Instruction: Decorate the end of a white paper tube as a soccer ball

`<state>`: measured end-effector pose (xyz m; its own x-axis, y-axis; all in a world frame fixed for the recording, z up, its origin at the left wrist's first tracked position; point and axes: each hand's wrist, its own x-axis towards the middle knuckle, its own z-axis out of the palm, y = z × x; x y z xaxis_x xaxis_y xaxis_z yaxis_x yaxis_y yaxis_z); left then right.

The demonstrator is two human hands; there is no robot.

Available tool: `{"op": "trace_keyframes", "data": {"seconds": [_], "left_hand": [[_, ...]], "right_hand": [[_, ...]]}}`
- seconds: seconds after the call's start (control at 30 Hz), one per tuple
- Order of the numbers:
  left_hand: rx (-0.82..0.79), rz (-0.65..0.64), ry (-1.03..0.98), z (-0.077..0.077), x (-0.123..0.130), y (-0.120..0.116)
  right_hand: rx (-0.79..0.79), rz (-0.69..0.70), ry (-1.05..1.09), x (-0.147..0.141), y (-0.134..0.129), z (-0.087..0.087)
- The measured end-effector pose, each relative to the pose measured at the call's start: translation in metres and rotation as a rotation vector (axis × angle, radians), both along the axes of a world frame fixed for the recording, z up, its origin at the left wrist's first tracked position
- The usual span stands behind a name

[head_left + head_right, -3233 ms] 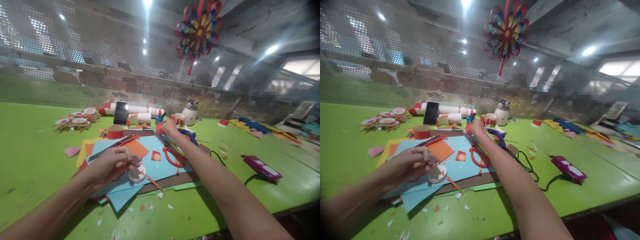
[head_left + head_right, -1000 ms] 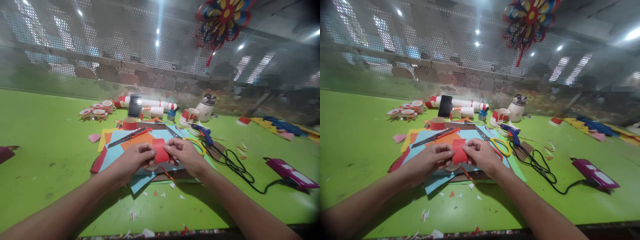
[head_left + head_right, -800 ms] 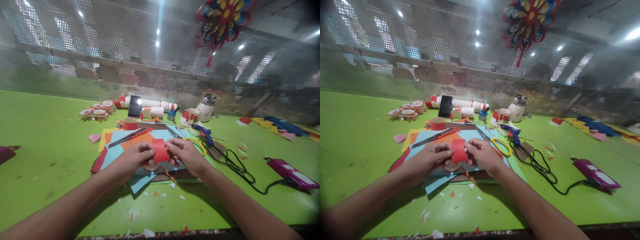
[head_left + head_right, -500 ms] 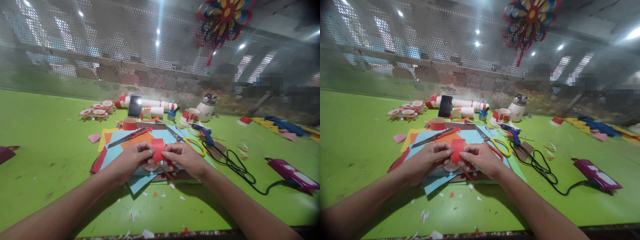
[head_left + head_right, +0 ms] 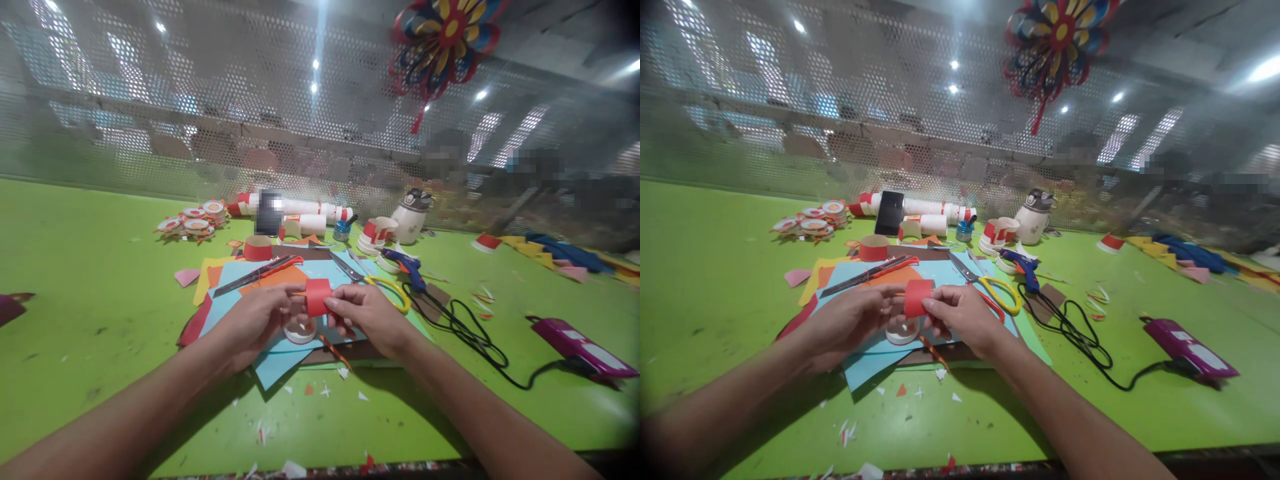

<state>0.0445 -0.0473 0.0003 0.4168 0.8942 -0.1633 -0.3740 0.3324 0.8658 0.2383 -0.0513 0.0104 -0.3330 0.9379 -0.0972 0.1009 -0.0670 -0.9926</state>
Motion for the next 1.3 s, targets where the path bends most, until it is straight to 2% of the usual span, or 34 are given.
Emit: {"op": "trace_keyframes", "data": {"seconds": [0.23, 0.5, 0.67, 0.87, 1.03, 1.3], "left_hand": [[-0.031, 0.007, 0.052, 0.000, 0.000, 0.000], [-0.044, 0.017, 0.012, 0.000, -0.001, 0.000], [-0.051, 0.111, 0.076, 0.002, 0.001, -0.002], [0.014, 0.211, 0.129, 0.004, 0.002, -0.004], [-0.024, 0.326, 0.180, 0.007, 0.001, -0.004], [0.030, 0.315, 0.147, 0.012, 0.000, -0.005]], "right_hand": [[0.044, -0.040, -0.043, 0.000, 0.001, -0.001], [0.086, -0.071, -0.079, -0.001, 0.001, -0.002], [0.054, -0.082, -0.048, -0.001, 0.000, -0.001], [-0.025, -0.084, 0.048, -0.001, 0.000, -0.001], [-0.035, -0.105, 0.082, -0.001, 0.002, -0.002], [0.011, -0.133, 0.066, -0.004, -0.001, 0.000]]}}
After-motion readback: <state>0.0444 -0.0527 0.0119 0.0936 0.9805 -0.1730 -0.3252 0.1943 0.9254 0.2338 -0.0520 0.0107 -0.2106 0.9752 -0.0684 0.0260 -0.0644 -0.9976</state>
